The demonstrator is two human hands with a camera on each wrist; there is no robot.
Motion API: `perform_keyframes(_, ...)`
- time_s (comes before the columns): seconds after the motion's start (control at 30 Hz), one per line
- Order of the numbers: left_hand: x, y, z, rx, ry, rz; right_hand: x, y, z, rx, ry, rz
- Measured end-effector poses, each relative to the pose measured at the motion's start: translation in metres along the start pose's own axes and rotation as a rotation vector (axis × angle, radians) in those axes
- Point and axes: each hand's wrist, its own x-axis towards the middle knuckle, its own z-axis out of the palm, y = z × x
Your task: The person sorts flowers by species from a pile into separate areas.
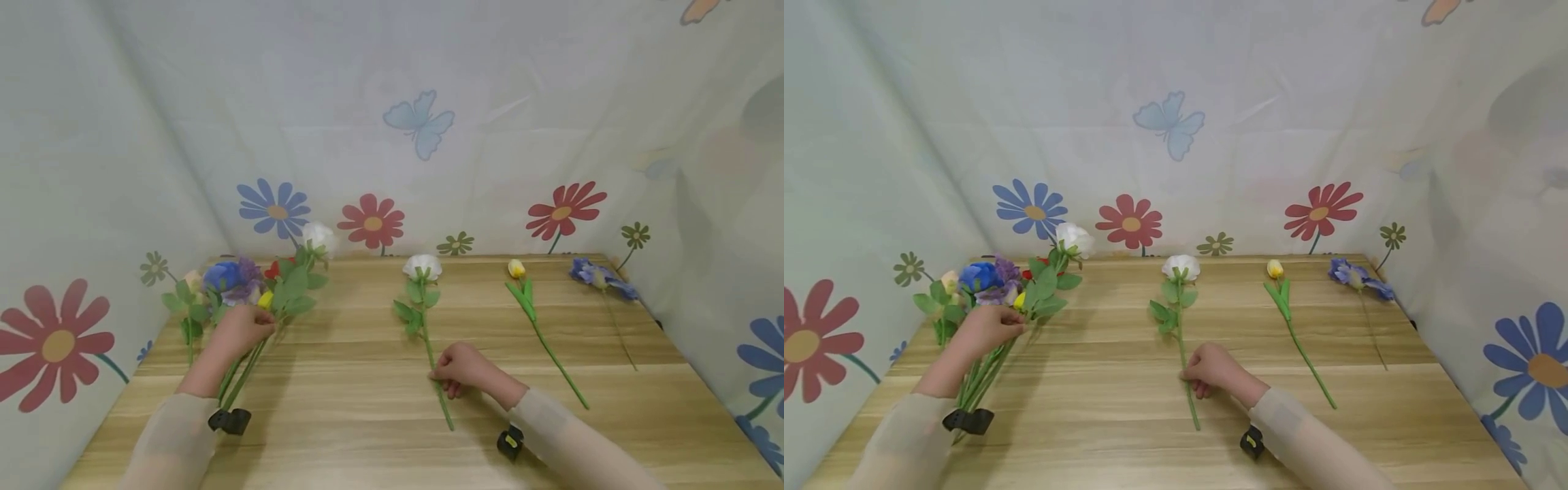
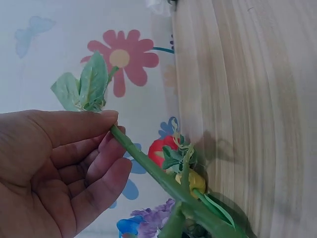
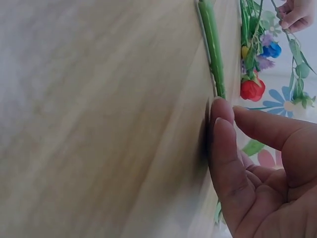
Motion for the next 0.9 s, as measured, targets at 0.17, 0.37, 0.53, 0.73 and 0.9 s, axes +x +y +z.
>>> perform_keyframes(0.17,0.002,0.004,-0.002,0.000,0.008,0.008,-0.001,0.000,-0.005,0.029,-0.003,-0.014)
perform_keyframes(0.37,0.009,0.012,-0.001,-0.018,0.009,0.016,0.004,-0.003,-0.014,0.063,0.014,-0.023)
perform_keyframes(0.53,0.017,0.020,0.002,-0.044,0.017,0.031,0.009,-0.011,-0.018,0.114,0.013,-0.060)
perform_keyframes(0.73,0.024,0.028,0.000,-0.071,0.038,0.044,0.010,-0.024,-0.020,0.164,0.019,-0.100)
perform_keyframes(0.9,0.025,0.032,-0.003,-0.059,0.050,0.080,0.011,-0.027,-0.020,0.157,0.017,-0.123)
